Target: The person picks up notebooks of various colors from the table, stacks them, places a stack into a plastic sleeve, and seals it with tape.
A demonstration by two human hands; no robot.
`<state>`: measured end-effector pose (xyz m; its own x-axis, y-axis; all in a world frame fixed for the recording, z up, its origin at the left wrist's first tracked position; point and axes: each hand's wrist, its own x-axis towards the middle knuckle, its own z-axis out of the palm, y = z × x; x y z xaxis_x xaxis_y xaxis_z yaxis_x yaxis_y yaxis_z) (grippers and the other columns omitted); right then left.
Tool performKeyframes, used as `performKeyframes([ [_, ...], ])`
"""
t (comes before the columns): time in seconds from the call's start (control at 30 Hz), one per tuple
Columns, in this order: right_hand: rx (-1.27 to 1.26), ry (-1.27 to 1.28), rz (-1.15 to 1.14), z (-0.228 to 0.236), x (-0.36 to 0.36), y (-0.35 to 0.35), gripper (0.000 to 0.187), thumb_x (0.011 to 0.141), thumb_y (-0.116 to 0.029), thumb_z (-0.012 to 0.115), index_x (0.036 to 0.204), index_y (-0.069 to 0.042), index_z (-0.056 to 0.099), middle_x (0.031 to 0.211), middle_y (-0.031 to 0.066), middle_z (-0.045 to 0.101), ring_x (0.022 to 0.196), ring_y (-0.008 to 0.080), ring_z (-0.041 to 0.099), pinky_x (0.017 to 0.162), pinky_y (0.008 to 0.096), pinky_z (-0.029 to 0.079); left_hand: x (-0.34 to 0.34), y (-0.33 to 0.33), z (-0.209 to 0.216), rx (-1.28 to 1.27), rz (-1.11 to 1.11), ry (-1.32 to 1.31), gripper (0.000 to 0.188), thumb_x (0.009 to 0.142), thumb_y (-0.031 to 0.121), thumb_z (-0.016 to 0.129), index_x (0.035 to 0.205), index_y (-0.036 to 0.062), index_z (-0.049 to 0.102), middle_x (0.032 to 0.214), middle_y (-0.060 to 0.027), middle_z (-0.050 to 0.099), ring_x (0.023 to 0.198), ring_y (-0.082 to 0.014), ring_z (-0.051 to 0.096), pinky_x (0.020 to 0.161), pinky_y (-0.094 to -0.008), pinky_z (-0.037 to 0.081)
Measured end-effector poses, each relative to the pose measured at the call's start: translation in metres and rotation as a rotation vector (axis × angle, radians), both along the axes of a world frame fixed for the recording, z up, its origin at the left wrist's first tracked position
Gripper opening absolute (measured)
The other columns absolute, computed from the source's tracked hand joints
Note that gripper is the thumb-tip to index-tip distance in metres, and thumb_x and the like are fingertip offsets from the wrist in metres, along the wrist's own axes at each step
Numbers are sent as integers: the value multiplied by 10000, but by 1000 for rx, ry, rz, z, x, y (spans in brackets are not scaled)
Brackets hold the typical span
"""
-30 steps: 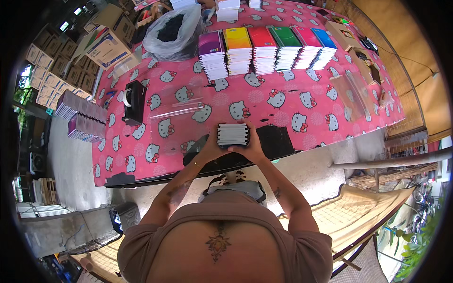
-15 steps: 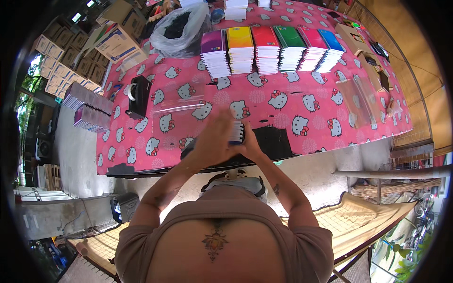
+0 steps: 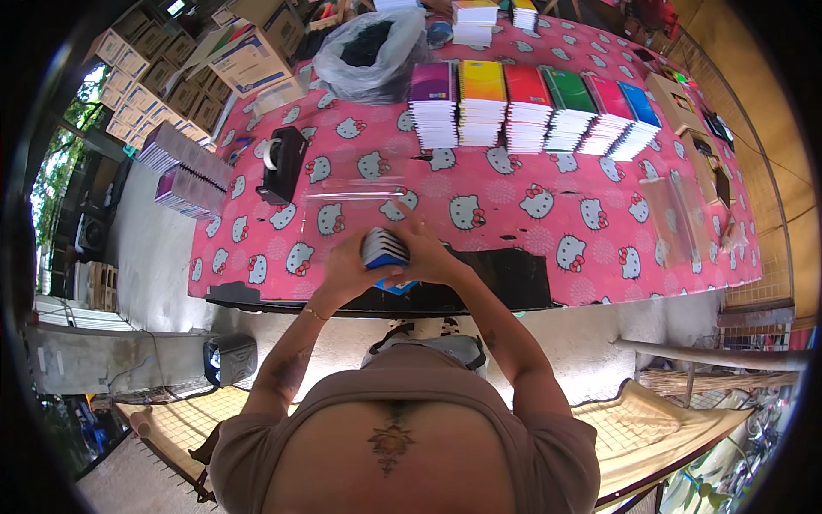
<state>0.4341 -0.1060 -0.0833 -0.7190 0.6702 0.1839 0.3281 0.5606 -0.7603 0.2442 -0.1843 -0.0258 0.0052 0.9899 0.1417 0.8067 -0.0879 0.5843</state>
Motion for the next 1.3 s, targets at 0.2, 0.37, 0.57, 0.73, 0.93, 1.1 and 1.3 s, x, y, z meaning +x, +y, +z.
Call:
performKeyframes([
  [0.2,-32,53,-42,-62,-52,82,1146,609,-592,833,1544,-198,300,1617,183,213,1444,474,276,1155,662,161,-142,-12,-40,20,479,-470,700,744,542,828,1086,-30,614,839,-107,688,703,-212,675,612,-358,543],
  [0.37,148,-612,-29,-56,-69,87,1198,628,-671,775,1576,-170,240,1654,150,124,1520,392,103,1171,655,118,-161,-4,-45,-146,556,-936,672,796,519,795,1137,-40,642,981,-98,679,877,-179,646,792,-302,526],
  [0.57,186,-596,-31,-64,-27,54,1280,568,-702,786,1588,-188,207,1666,112,109,1506,432,133,1156,690,57,-99,46,-64,-302,447,-973,836,750,600,785,1162,-111,628,1056,-173,691,936,-249,675,807,-374,539],
  [0.73,130,-550,-8,-61,-31,54,1276,555,-682,814,1577,-176,242,1666,112,97,1523,403,63,1174,658,27,-109,84,-107,-430,483,-414,942,712,770,683,1026,-119,675,1067,-280,682,970,-351,690,830,-431,534],
  [0.93,-574,153,-253,-53,-27,53,765,851,-370,724,1462,-28,416,1352,127,486,1143,242,571,965,436,450,-111,86,-88,-462,423,-142,1030,702,871,585,1014,-106,668,991,-277,695,971,-384,688,865,-451,517],
  [1.1,-1046,381,-440,-38,-54,27,577,946,-294,628,1401,32,485,965,48,638,950,142,633,829,283,503,-118,72,-96,-272,493,-366,949,787,825,554,1054,-82,634,903,-218,697,893,-330,692,806,-421,522],
  [1.3,-1066,465,-494,-53,-61,25,559,941,-278,624,1362,67,498,1016,61,647,933,130,629,832,269,495,-142,67,-112,-348,452,-747,757,860,708,605,1011,-33,638,768,-82,636,701,-157,610,650,-282,486],
])
